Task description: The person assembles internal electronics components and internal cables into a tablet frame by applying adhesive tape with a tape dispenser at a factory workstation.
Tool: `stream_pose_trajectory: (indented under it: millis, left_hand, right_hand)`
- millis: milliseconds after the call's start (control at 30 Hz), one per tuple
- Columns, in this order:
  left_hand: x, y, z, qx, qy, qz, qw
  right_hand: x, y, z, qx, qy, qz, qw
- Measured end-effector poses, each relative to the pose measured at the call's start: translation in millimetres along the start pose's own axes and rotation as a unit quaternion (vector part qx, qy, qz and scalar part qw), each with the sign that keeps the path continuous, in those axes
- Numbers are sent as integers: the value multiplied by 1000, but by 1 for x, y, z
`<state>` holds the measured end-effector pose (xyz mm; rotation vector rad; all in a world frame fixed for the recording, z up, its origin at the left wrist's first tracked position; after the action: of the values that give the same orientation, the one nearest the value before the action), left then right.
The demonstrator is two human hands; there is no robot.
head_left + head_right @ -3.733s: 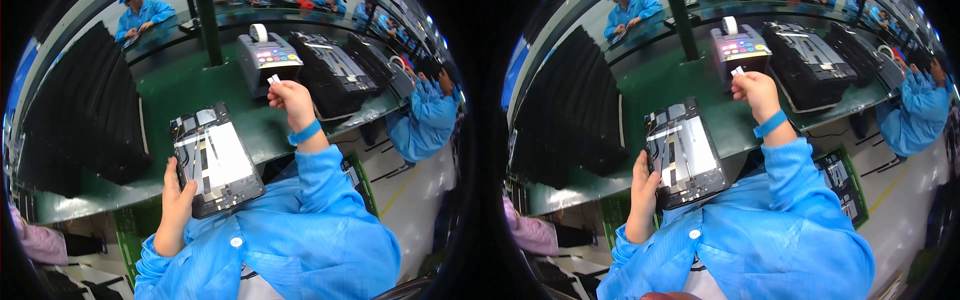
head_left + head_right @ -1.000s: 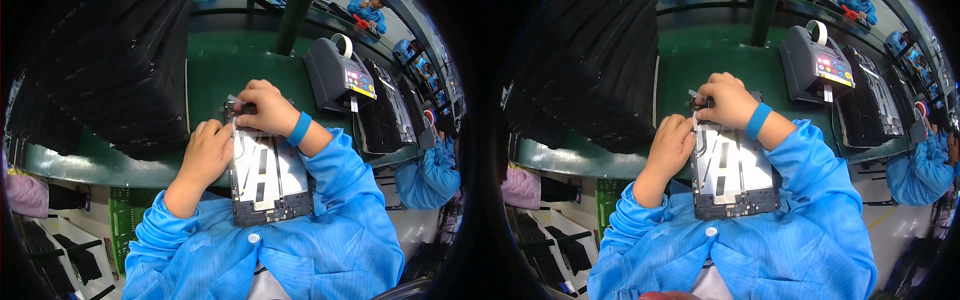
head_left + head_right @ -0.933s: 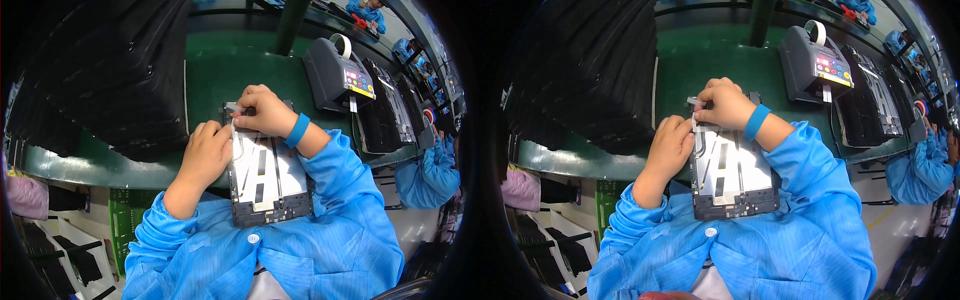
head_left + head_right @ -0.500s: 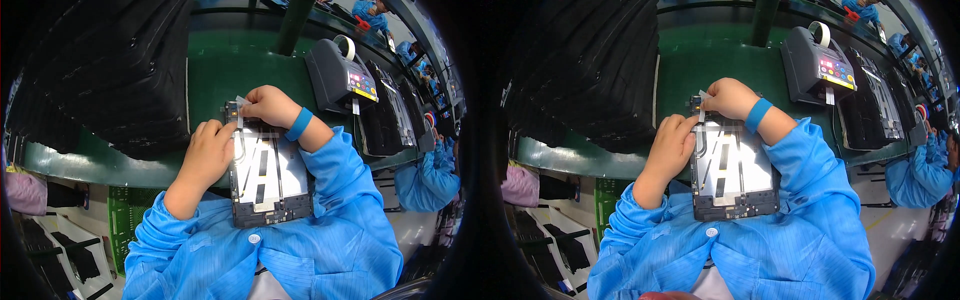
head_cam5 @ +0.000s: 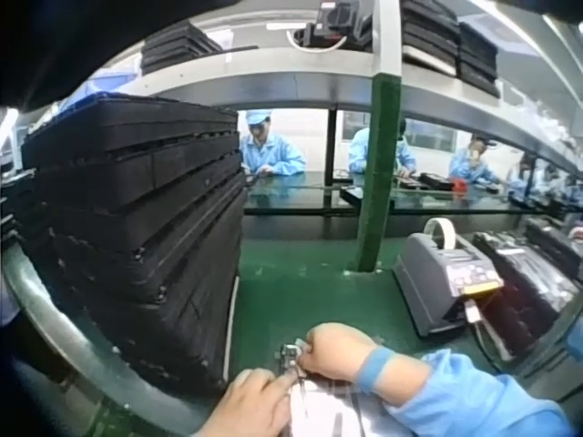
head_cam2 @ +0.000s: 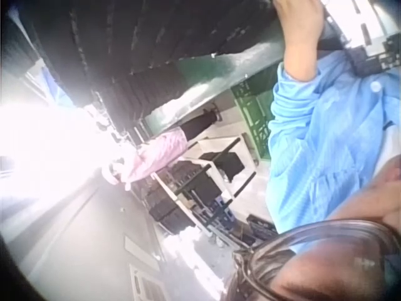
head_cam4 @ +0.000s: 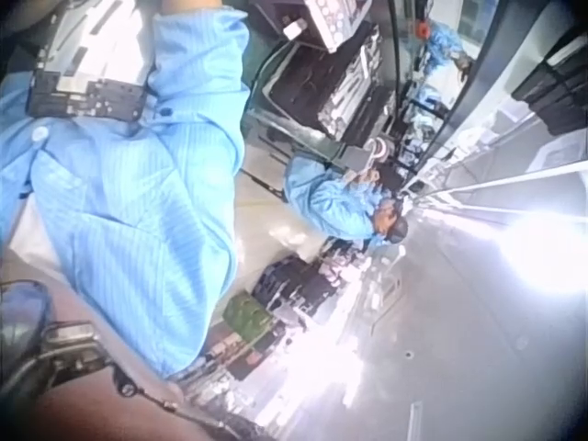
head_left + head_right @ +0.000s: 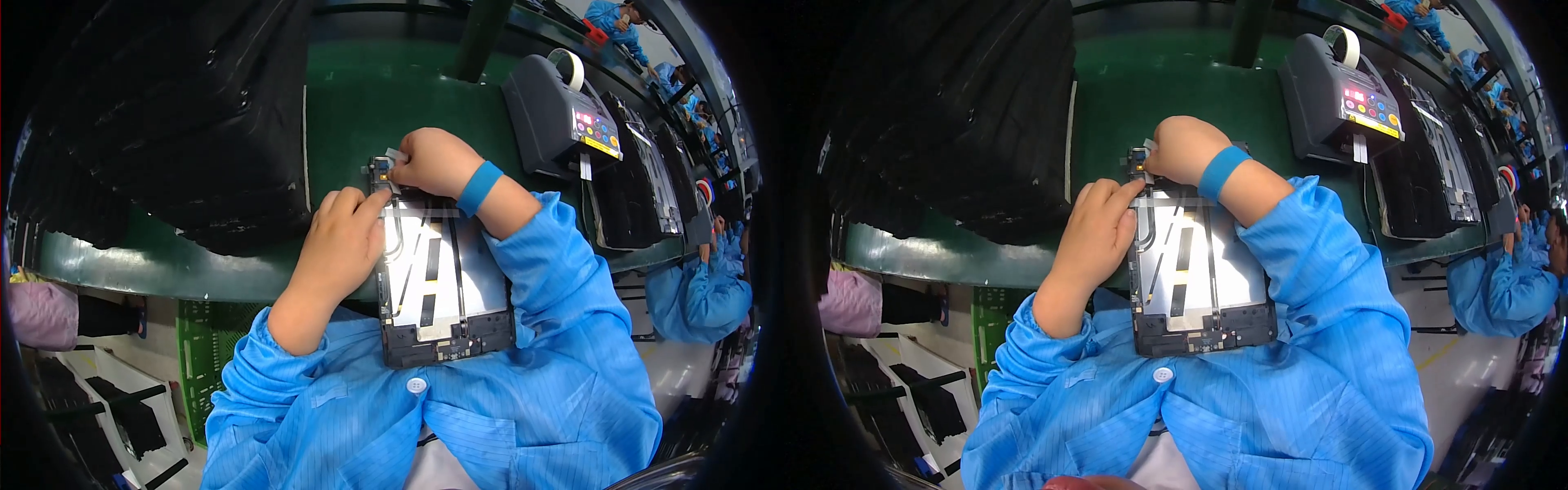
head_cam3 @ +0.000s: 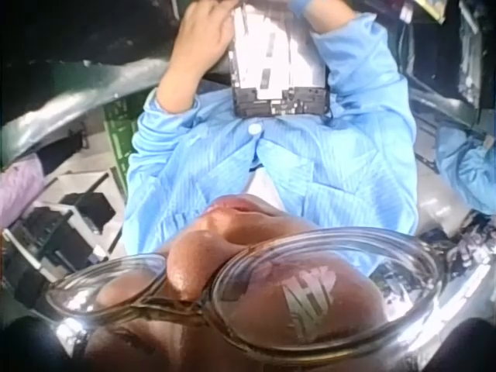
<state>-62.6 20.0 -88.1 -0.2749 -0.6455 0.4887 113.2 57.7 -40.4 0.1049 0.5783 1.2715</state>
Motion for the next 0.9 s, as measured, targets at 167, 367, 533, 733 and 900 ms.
stream_pose_trajectory:
  millis: [167,367,533,733,900]
  left_hand:
    - [2,-6,4,56,37,7,998]
    - [8,-16,8,113,91,28,989]
    - [4,-16,6,114,78,21,990]
    - [-5,-24,8,115,-31,7,993]
    - [-20,-58,21,-54,-109,-147,982]
  right_hand:
    - [-12,-14,-9,77,-153,127,977]
    - [-27,-32,-20,142,-112,291,939]
    - [-42,-38,-19,-2,-90,340,936]
    - [-56,-40,-22,-68,-185,419,886]
    - [-113,-44,-20,-1,-156,414,897]
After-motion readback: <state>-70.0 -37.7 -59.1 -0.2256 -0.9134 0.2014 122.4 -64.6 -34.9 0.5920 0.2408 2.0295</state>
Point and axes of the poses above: each hand's wrist, its own x-axis towards the middle knuckle, its own z-axis out of the back of the hand, y = z × x, the point moved 1 cm from there along x, towards the middle knuckle, and after that the axes turned 13 degrees about -z, right-handed, at the moved point
